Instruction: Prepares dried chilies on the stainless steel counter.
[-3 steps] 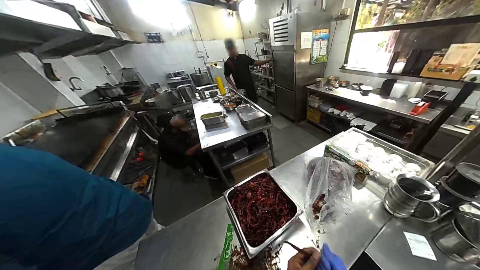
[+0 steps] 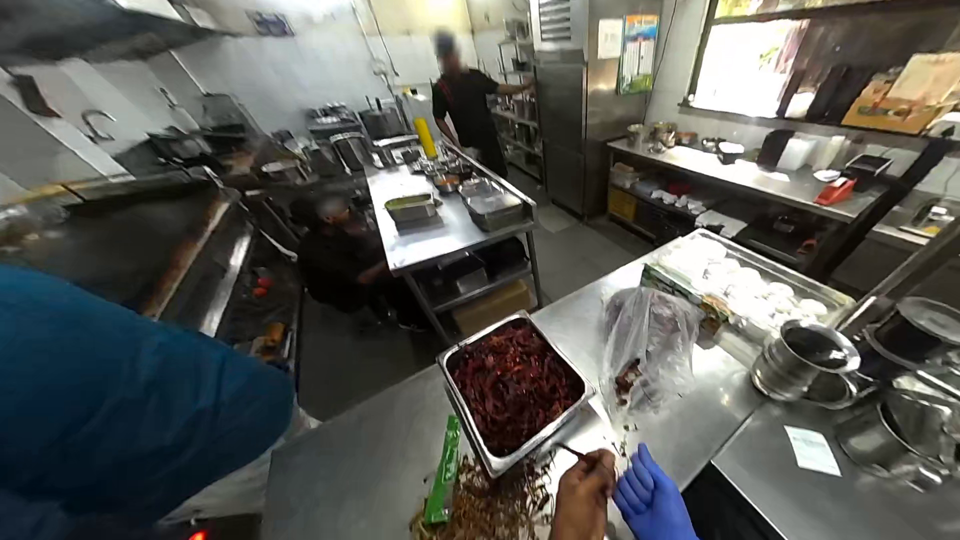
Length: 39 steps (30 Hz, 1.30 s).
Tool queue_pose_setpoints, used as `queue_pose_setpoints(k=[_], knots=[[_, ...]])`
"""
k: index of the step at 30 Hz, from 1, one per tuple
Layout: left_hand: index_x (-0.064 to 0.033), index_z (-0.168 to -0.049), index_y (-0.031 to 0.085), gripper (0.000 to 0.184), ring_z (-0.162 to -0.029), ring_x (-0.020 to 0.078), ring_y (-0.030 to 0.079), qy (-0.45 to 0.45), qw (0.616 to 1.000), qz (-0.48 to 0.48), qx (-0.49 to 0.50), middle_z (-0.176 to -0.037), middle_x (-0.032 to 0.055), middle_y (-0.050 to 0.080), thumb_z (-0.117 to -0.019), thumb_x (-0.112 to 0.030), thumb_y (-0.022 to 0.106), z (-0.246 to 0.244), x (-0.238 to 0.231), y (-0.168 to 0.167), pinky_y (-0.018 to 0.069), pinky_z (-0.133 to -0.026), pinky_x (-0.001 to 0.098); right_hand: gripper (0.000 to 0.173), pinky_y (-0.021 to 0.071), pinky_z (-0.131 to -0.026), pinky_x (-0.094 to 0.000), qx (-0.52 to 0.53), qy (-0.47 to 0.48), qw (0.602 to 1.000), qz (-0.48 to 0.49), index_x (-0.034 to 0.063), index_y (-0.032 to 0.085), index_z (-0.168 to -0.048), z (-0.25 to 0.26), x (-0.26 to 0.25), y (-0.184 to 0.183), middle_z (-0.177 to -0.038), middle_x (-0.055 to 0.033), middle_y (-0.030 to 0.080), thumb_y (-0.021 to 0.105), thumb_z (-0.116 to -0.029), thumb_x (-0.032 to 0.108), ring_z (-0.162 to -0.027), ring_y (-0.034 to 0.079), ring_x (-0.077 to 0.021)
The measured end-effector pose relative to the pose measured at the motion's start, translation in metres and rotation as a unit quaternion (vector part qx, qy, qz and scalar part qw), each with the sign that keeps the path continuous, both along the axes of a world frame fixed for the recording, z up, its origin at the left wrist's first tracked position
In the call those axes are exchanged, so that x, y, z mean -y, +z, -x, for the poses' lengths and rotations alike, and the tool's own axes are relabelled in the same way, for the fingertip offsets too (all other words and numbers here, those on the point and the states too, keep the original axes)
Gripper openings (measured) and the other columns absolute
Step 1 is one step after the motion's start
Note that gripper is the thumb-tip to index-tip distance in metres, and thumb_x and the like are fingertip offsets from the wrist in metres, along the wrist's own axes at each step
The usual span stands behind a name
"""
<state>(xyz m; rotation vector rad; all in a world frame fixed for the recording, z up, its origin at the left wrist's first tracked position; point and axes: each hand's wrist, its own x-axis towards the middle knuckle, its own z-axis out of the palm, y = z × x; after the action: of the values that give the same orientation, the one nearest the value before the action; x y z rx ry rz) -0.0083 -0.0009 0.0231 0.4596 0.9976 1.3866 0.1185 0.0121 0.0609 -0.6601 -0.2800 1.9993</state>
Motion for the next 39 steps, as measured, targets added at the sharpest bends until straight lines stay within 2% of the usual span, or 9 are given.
queue_pose_setpoints(k=[2,4,7,9,16,21,27,31,39], knots=[[0.0026,-0.102,0.07,0.011,-0.068,0.0105,0.059,-0.055,0.998,-0.007,-0.004,-0.082,0.0074,0.066,-0.0963,-0.006,0.067,0.019,-0.003,-0.02,0.0534,-0.066,0.0276,0.055,0.0371,-0.049,-0.025,-0.038,0.082,0.979,-0.182,0.0186,0.044,-0.059,-0.001,-0.02,-0.093,-0.051,0.0077,0.037,0.035,-0.1106,0.034,-0.046,0.039,-0.006],[0.0022,-0.104,0.071,0.017,-0.067,0.0138,0.061,-0.136,0.982,-0.016,-0.128,-0.082,0.0097,0.068,-0.0956,-0.013,0.071,0.044,-0.01,-0.041,0.0529,-0.063,0.0297,0.054,0.0338,-0.048,-0.0278,0.281,0.113,0.926,-0.226,0.0102,0.052,-0.062,-0.002,-0.024,-0.117,-0.054,0.0013,0.042,0.047,-0.1074,0.04,-0.048,0.039,-0.0099],[-0.0057,-0.108,0.072,0.029,-0.074,0.0163,0.07,-0.261,0.857,0.026,-0.444,-0.085,0.0048,0.073,-0.0989,-0.033,0.064,0.09,-0.025,-0.049,0.0602,-0.072,0.0385,0.053,0.0488,-0.064,-0.048,0.633,0.271,0.68,-0.252,0.0162,0.067,-0.076,-0.005,-0.024,-0.142,-0.068,-0.002,0.061,0.044,-0.1012,0.057,-0.067,0.061,-0.0202],[-0.0067,-0.109,0.072,0.035,-0.075,0.0194,0.07,-0.271,0.802,0.045,-0.531,-0.085,0.0063,0.072,-0.0998,-0.038,0.061,0.116,-0.038,-0.038,0.0598,-0.075,0.0444,0.049,0.0487,-0.068,-0.0539,0.666,0.325,0.614,-0.272,0.013,0.065,-0.079,0.002,-0.018,-0.151,-0.074,-0.0071,0.062,0.043,-0.1014,0.05,-0.075,0.064,-0.0257],[-0.0071,-0.155,0.042,0.066,-0.098,0.0423,0.069,0.01,0.662,0.049,-0.747,-0.114,0.0224,0.07,-0.1018,-0.04,0.061,0.168,-0.069,0.019,0.0534,-0.086,0.0675,0.069,0.0465,-0.112,-0.0437,0.555,0.24,0.737,-0.301,0.0221,0.045,-0.155,0.039,-0.033,-0.115,-0.152,-0.0046,0.052,0.059,-0.0971,0.056,-0.134,0.055,-0.0168],[-0.0113,-0.126,0.071,0.035,-0.083,0.0282,0.072,0.032,0.697,-0.047,-0.715,-0.1,0.012,0.075,-0.1034,-0.035,0.058,0.175,-0.051,0.001,0.0584,-0.077,0.0567,0.045,0.0537,-0.101,-0.0485,0.702,0.033,0.66,-0.265,0.0185,0.063,-0.138,-0.005,-0.097,-0.118,-0.131,-0.0062,0.067,0.062,-0.0996,0.041,-0.117,0.065,-0.0221],[-0.0121,-0.123,0.073,0.03,-0.076,0.0193,0.072,-0.073,0.758,-0.05,-0.646,-0.091,0.0056,0.075,-0.1013,-0.029,0.06,0.112,-0.02,-0.041,0.0613,-0.074,0.0481,0.023,0.0552,-0.078,-0.0581,0.829,-0.018,0.439,-0.347,0.0122,0.074,-0.105,0.0,-0.19,-0.138,-0.102,-0.0151,0.069,0.077,-0.0873,0.026,-0.095,0.066,-0.0365],[-0.0117,-0.12,0.075,0.029,-0.068,0.0142,0.069,-0.106,0.764,-0.11,-0.628,-0.085,0.0019,0.074,-0.1006,-0.028,0.061,0.07,-0.02,-0.031,0.0611,-0.068,0.0392,0.025,0.0524,-0.093,-0.0558,0.826,0.093,0.485,-0.27,0.0154,0.077,-0.1,0.011,-0.227,-0.164,-0.106,-0.0083,0.074,0.062,-0.0933,0.034,-0.106,0.068,-0.0295],[-0.0176,-0.116,0.076,0.024,-0.071,0.0062,0.07,-0.1,0.816,-0.127,-0.555,-0.086,-0.0064,0.075,-0.1011,-0.028,0.06,0.085,-0.024,-0.035,0.0626,-0.068,0.0308,0.021,0.0604,-0.081,-0.0415,0.594,-0.154,0.746,-0.258,0.0125,0.076,-0.113,-0.041,-0.174,-0.124,-0.097,-0.0028,0.075,0.062,-0.0995,0.019,-0.086,0.071,-0.0154]])
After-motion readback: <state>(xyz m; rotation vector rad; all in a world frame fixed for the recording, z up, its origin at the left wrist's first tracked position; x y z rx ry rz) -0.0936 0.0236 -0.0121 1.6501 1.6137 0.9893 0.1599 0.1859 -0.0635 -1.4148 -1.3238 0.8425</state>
